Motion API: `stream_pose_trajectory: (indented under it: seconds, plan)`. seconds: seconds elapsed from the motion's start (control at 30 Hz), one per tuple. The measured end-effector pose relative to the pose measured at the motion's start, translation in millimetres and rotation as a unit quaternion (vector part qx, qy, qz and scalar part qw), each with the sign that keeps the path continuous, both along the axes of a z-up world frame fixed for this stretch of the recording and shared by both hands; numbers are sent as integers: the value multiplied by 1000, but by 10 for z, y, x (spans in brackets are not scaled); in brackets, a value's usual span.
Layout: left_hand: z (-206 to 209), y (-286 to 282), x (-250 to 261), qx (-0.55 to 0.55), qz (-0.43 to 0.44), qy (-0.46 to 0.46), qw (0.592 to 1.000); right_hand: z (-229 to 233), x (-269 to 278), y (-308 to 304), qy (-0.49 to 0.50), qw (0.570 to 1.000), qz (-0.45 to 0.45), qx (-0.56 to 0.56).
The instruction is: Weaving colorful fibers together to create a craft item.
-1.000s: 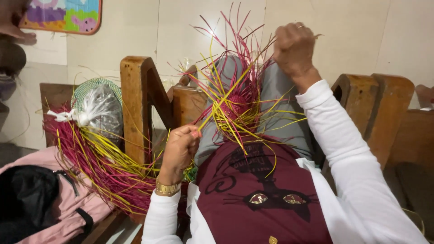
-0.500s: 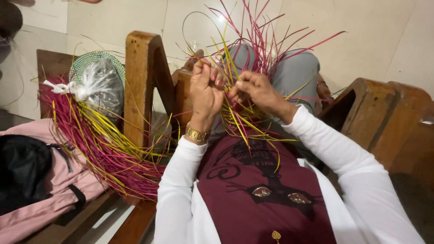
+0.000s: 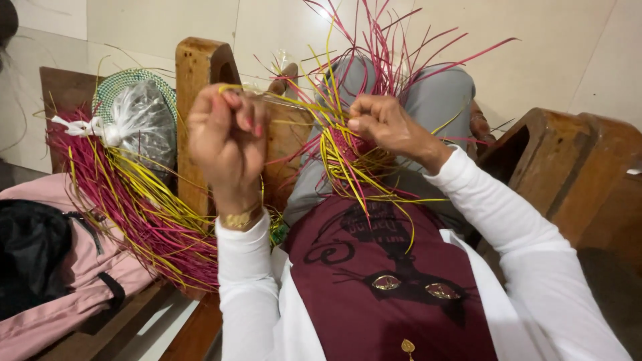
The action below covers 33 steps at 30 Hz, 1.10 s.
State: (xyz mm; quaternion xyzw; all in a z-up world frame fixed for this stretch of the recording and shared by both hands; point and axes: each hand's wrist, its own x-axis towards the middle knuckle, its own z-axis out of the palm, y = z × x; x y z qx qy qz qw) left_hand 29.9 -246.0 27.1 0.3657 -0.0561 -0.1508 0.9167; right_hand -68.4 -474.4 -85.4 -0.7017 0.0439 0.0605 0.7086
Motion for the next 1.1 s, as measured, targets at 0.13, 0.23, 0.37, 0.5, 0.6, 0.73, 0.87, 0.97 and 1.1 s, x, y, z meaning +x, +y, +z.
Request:
stream_pose_trajectory:
  seconds: [0.13,0.23,0.37,0.5,0.6,0.73,0.87,0.97,1.1]
  plan:
    - [544,99,-156,367,-13,-324,872,232,-11,-162,-65,998,12,-13]
    - [287,102,-173,539,-71,-404,736,78,-32,-475,-163,937,-88,-295]
    - [-766,-45,-161,601,-174,-311,715,370,-7,-205,-264,834,-208,-437]
    - [-1312,-183,-219,617,-183,-67,763,-188,-127,153,-163,954,-99,-232]
    - [-1266,-281,-221,516,-181,43,836,-399,-190,353,-99,971,-29,-216]
    - [-1637,-268,-123,529,-209,28,822,-378,-156,430,-7,975,-21,-220]
    - [-1657,-339,-177,560,-207,6,802,-402,-143,468,50,975,-22,-216]
    - [-1886,-280,-145,549,-216,-28,807,-545,-136,497,56,974,-38,-215]
    - [-1767,-296,-203,533,-220,-65,814,-439,-150,515,60,977,-38,-203]
